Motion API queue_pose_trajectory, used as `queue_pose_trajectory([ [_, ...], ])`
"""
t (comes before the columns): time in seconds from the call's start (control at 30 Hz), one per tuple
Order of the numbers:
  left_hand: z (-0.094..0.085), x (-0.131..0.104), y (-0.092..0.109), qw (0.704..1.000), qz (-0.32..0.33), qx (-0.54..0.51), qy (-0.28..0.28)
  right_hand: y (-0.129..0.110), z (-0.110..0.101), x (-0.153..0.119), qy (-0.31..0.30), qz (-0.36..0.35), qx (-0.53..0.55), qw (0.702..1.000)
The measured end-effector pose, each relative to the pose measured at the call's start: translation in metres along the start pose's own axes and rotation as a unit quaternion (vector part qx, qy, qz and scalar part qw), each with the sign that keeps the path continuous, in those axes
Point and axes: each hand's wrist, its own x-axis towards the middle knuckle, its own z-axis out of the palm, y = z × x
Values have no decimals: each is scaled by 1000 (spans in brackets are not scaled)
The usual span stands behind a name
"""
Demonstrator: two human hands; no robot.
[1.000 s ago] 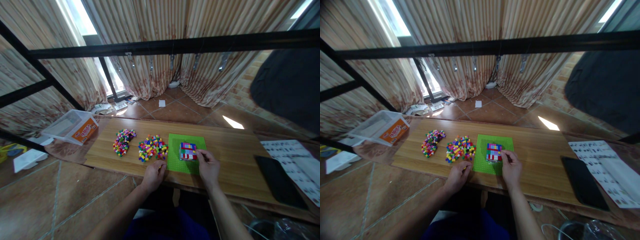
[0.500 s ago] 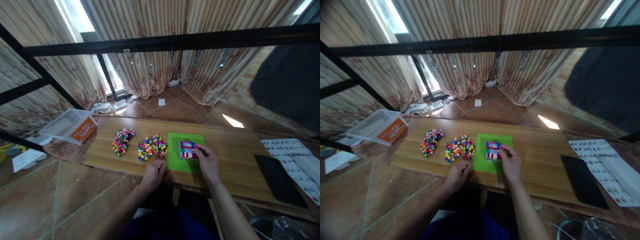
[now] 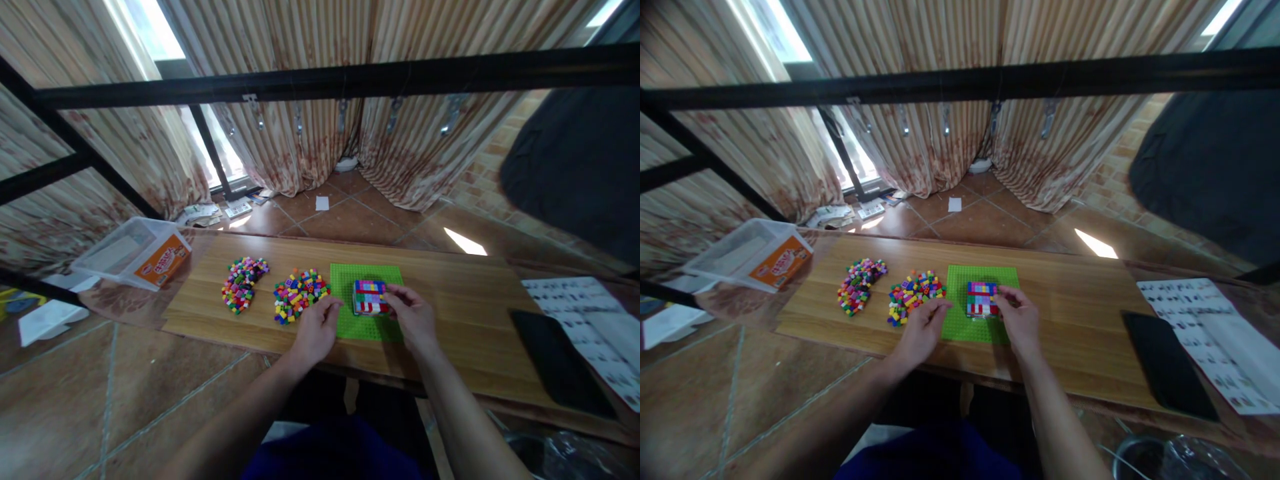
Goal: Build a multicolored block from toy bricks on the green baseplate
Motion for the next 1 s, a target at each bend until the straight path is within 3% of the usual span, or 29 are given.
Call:
queue_pose_trajectory([
  [0.13,23,41,17,1000,-14,5,-17,-1,-1,2,-16,-20,-8,1000],
  [0.27,39,64,13,998,-36,1,-59,-4,0,5,-43,-19,21,999],
  [0.4,39,68,9,995,-37,5,-87,-6,1,9,-74,-15,16,997],
  [0.73,37,68,9,996,-19,16,-87,5,-3,6,-98,-35,-6,995],
  [1.0,42,62,12,992,-8,-51,-116,16,-12,-18,-60,-8,55,997],
])
